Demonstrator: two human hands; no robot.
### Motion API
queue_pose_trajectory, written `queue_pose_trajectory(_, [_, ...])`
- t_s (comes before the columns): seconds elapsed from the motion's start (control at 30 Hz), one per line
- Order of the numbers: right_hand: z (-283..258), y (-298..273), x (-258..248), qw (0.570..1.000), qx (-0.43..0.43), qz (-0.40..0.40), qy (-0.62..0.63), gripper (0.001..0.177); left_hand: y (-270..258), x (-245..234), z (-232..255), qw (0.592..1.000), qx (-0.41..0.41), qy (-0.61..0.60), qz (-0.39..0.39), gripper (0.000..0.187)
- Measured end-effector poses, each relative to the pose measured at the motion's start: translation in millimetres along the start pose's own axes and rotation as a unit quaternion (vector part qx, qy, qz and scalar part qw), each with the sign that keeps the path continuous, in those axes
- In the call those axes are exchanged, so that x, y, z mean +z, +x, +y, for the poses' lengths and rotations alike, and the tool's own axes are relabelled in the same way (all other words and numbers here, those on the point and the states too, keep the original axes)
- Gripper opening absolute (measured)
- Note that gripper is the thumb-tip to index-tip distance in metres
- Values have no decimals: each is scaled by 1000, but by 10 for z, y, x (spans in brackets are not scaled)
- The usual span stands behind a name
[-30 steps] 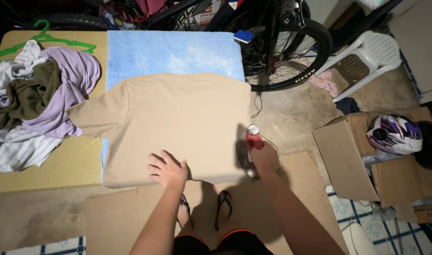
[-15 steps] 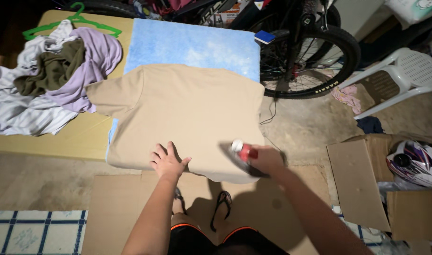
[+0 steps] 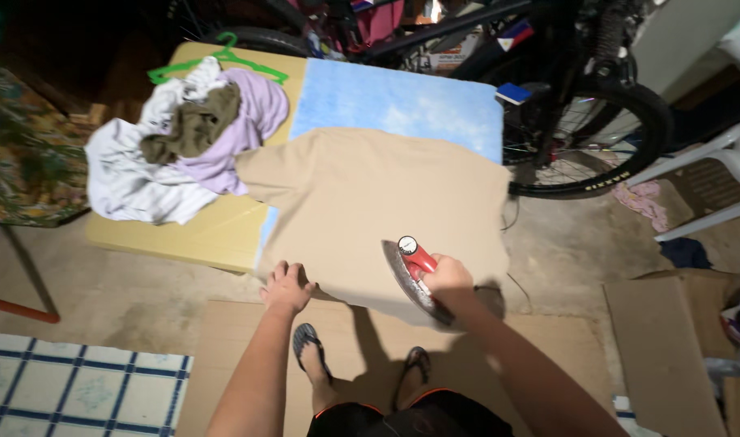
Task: The person irons a beige t-shirt on a makeshift ironing board using a red electric iron. They smooth the fabric, flip the shirt, and iron both sides before placing it on a green hanger.
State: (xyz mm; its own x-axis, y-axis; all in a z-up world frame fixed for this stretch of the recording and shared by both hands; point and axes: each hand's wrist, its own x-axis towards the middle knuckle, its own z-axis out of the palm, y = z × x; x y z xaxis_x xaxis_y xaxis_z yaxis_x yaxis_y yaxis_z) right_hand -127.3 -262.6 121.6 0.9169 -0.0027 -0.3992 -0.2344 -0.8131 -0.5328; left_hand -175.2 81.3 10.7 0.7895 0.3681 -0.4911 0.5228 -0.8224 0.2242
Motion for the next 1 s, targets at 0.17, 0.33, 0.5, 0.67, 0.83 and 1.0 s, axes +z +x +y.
queue_pose_trajectory(0.17, [-503, -30, 383, 998, -40, -16, -45, 33, 229, -140, -592, 999, 40, -13, 6, 59])
queue_pose_trajectory(0.33, [-1002, -1, 663, 997, -40, 7, -62, 44, 528, -293, -944, 986, 150, -56, 40, 37])
queue_pose_trajectory(0.5, [-1317, 242, 712, 975, -124, -73, -168, 48, 852, -281, -832, 943, 217, -233, 95, 45])
queue_pose_trajectory(0.67, [-1414, 351, 895, 975, -125, -26, -184, 47, 1016, -330, -772, 962, 157, -222, 28, 46])
queue_pose_trajectory(0.83, [-1353, 361, 851, 945, -207, -115, -225, 41, 1154, -267, -964, 913, 230, -330, 62, 36])
queue_pose_trajectory(1.0, [-1398, 275, 1020, 976, -125, 47, -173, 36, 1188, -317, -999, 924, 182, -335, -19, 40])
